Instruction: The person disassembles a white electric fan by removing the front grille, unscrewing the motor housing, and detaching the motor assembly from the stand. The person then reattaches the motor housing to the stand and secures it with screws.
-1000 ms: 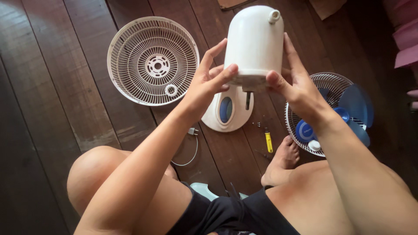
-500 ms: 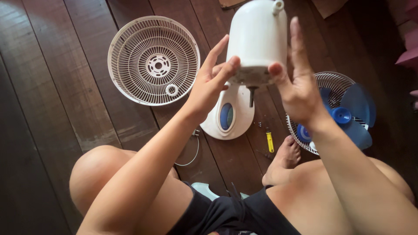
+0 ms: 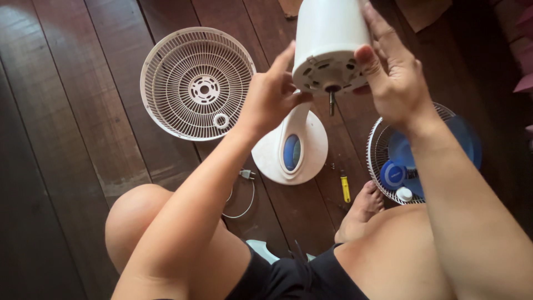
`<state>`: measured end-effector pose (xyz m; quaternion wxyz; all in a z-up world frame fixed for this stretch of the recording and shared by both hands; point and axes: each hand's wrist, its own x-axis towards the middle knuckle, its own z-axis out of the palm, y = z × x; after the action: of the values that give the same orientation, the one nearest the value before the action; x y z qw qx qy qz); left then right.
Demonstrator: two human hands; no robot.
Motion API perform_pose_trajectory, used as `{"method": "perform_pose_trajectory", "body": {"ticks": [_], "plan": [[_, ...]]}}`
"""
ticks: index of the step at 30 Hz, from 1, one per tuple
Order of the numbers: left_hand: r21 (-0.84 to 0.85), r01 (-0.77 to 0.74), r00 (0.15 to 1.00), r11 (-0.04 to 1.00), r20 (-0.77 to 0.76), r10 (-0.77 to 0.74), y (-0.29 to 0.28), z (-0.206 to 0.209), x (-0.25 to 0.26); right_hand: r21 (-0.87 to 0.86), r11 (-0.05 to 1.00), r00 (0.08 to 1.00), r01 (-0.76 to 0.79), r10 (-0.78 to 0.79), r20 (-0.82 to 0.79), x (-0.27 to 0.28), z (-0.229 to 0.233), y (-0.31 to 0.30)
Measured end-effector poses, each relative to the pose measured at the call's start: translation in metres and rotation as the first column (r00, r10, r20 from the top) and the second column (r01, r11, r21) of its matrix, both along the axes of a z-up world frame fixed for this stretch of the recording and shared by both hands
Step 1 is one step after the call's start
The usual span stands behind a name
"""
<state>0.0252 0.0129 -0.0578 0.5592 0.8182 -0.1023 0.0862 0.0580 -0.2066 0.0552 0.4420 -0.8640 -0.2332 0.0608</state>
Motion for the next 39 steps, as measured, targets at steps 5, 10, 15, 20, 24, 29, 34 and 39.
{"method": "perform_pose_trajectory", "body": {"ticks": [5, 10, 15, 20, 24, 29, 34, 39], "plan": [[-0.004, -0.066, 0.994, 0.998, 0.092, 0.066, -0.009, -0.008, 0.003, 0.088, 0.996, 0.997, -0.008, 0.016, -0.082, 0.012, -0.005, -0.004], [0.066, -0.054, 0.994, 0.996, 0.098, 0.048, -0.011, 0.001, 0.005, 0.158, 0.987, 0.977, -0.010, 0.043, -0.207, 0.016, -0.003, -0.017], [0.113, -0.032, 0.991, 0.993, 0.133, 0.017, -0.036, 0.006, -0.004, -0.053, 0.980, 0.946, 0.190, -0.197, -0.256, 0.017, 0.000, -0.036], [0.154, 0.015, 0.969, 0.988, 0.241, -0.052, -0.053, 0.006, -0.015, 0.125, 0.979, 0.924, 0.161, -0.105, -0.368, 0.007, 0.001, -0.050], [0.118, 0.107, 0.985, 0.987, 0.124, -0.121, -0.065, 0.004, -0.028, 0.160, 0.974, 0.929, 0.162, -0.096, -0.358, -0.013, 0.004, -0.070], [-0.064, 0.102, 0.978, 0.993, 0.190, -0.088, -0.090, 0.006, -0.042, 0.279, 0.944, 0.911, 0.175, -0.048, -0.410, -0.028, 0.002, -0.099], [-0.171, 0.093, 0.979, 0.981, 0.196, -0.059, -0.108, 0.002, -0.047, 0.243, 0.954, 0.905, 0.177, -0.061, -0.421, -0.037, 0.001, -0.123], [-0.139, 0.197, 0.932, 0.971, 0.333, -0.142, -0.112, -0.010, -0.043, 0.137, 0.981, 0.926, 0.139, -0.080, -0.369, -0.052, 0.001, -0.140]]}}
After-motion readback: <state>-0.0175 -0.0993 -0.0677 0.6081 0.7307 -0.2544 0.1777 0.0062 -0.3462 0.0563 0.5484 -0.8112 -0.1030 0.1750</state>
